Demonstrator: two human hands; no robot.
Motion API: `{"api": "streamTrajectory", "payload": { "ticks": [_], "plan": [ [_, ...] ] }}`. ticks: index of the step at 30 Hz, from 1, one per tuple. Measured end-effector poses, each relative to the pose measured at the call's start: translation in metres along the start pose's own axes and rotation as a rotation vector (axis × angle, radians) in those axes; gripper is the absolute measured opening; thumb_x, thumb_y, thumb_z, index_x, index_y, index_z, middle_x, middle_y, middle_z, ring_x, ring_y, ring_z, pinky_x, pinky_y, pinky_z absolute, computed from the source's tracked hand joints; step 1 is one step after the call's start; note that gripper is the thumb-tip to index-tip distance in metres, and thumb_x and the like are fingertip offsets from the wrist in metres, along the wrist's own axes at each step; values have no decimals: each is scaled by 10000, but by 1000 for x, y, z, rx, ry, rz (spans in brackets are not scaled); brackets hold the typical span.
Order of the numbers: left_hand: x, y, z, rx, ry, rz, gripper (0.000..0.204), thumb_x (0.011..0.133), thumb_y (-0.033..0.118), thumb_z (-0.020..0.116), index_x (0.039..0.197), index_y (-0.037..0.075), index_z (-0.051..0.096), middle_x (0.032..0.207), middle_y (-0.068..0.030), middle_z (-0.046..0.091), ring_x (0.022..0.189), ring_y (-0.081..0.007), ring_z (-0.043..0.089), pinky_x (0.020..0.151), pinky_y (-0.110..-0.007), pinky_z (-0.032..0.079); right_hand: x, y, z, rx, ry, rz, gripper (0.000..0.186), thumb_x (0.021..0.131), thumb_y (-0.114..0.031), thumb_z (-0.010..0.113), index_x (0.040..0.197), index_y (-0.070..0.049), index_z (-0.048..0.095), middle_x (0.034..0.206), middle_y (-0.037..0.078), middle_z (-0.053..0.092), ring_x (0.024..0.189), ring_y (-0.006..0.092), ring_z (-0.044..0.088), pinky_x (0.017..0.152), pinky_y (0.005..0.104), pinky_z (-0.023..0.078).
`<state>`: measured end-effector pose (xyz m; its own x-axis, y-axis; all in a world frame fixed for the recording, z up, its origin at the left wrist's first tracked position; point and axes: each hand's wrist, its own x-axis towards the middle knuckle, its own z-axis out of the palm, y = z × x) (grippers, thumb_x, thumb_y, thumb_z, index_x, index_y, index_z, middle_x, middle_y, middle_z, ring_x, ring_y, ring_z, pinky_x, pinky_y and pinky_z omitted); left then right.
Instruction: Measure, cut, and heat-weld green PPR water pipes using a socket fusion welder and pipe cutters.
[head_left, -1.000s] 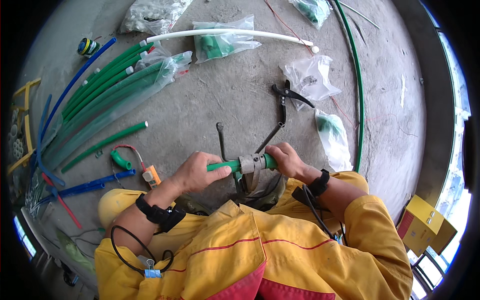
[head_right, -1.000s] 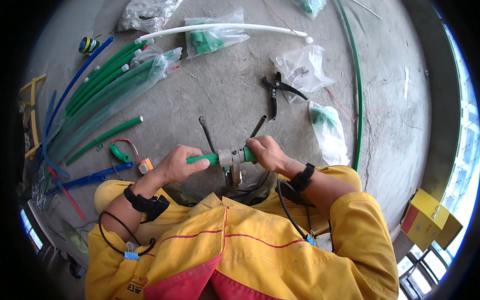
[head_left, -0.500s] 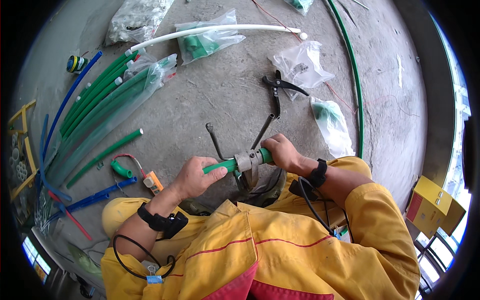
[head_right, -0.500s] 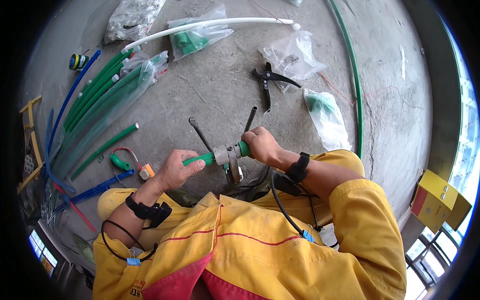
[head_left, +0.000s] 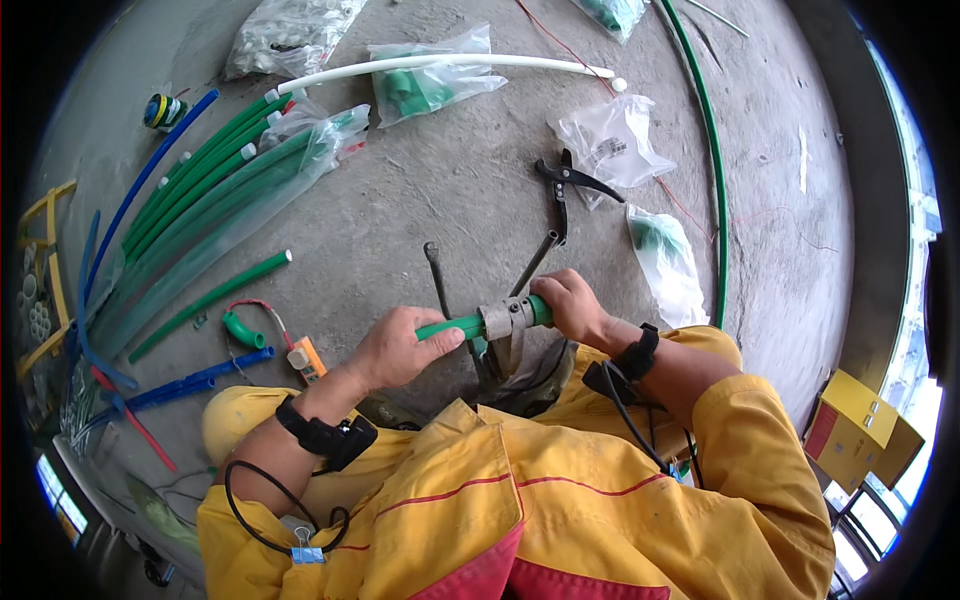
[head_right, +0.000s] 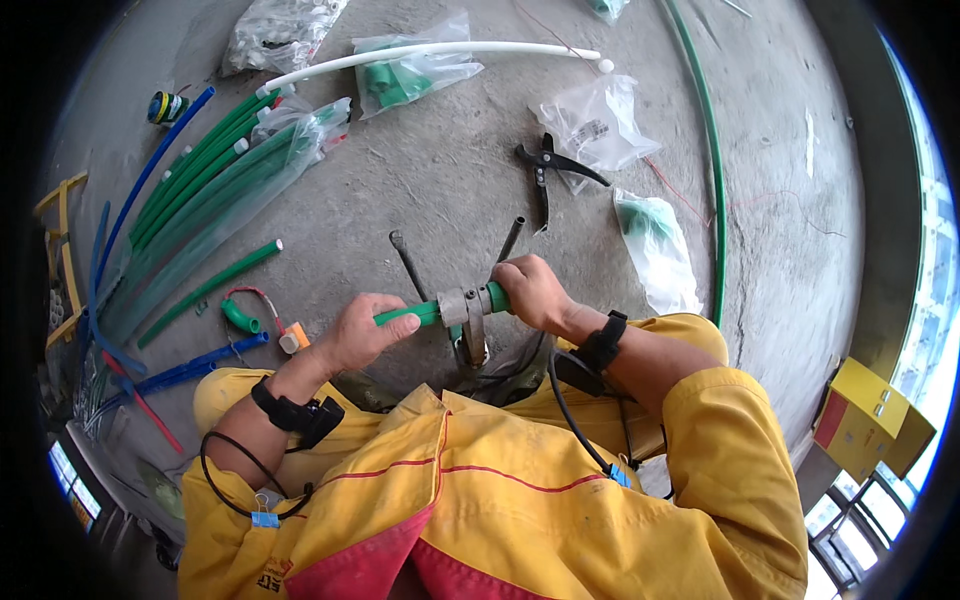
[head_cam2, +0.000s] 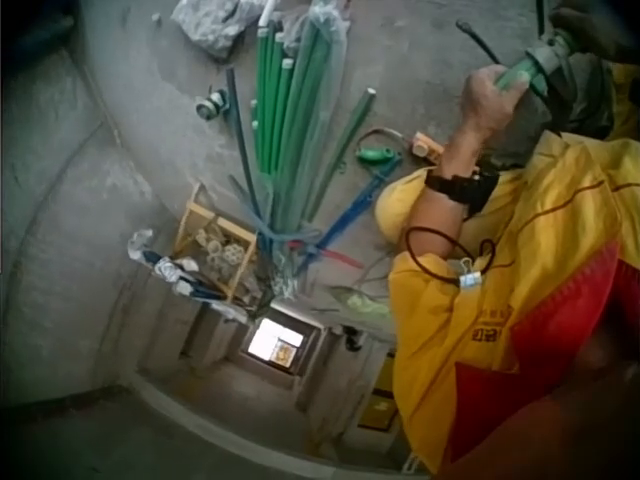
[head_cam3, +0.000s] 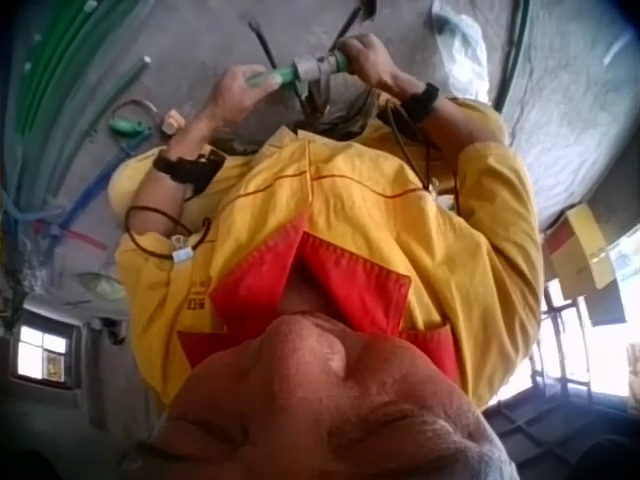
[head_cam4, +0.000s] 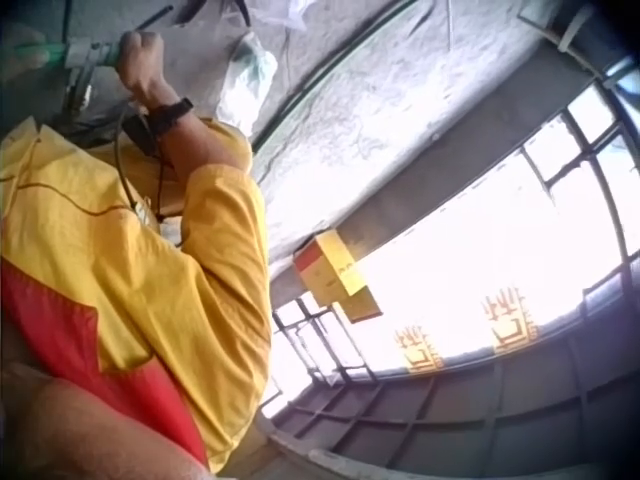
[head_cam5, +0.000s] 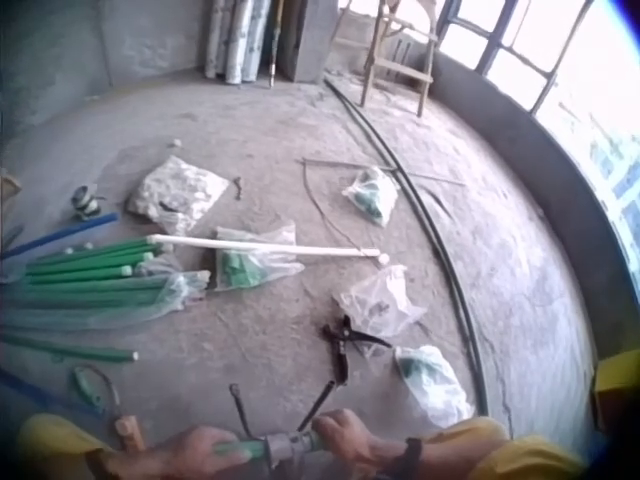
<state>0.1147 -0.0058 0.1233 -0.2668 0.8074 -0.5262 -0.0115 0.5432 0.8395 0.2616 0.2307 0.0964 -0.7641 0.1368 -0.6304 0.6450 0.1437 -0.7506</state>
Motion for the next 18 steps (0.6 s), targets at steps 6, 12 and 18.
{"api": "streamTrajectory", "payload": {
  "ticks": [6, 12, 18],
  "plan": [
    [4, -7, -17, -80, -44, -61, 398, 869, 394, 659, 901, -2, 680, 679, -101, 603, 637, -177, 557, 624, -336, 454, 13, -15, -15, 53, -75, 277, 415, 948, -296, 421, 771, 18, 626, 596, 63, 570, 553, 146, 571, 492, 303, 442],
    [6, 0, -16, 9, 34, -94, 358, 849, 371, 693, 895, 16, 688, 644, -82, 592, 615, -170, 548, 613, -343, 453, 12, 1, 2, -107, 75, -52, 406, 910, -283, 410, 699, 19, 581, 579, 95, 540, 553, 191, 558, 559, 356, 452],
    [5, 7, -17, 43, 35, -62, 343, 835, 357, 709, 879, 17, 693, 648, -84, 613, 619, -178, 577, 630, -333, 471, 9, -1, 2, -167, 27, 22, 336, 889, -219, 424, 768, 27, 618, 624, 117, 577, 594, 208, 576, 578, 348, 459]
  ]
}}
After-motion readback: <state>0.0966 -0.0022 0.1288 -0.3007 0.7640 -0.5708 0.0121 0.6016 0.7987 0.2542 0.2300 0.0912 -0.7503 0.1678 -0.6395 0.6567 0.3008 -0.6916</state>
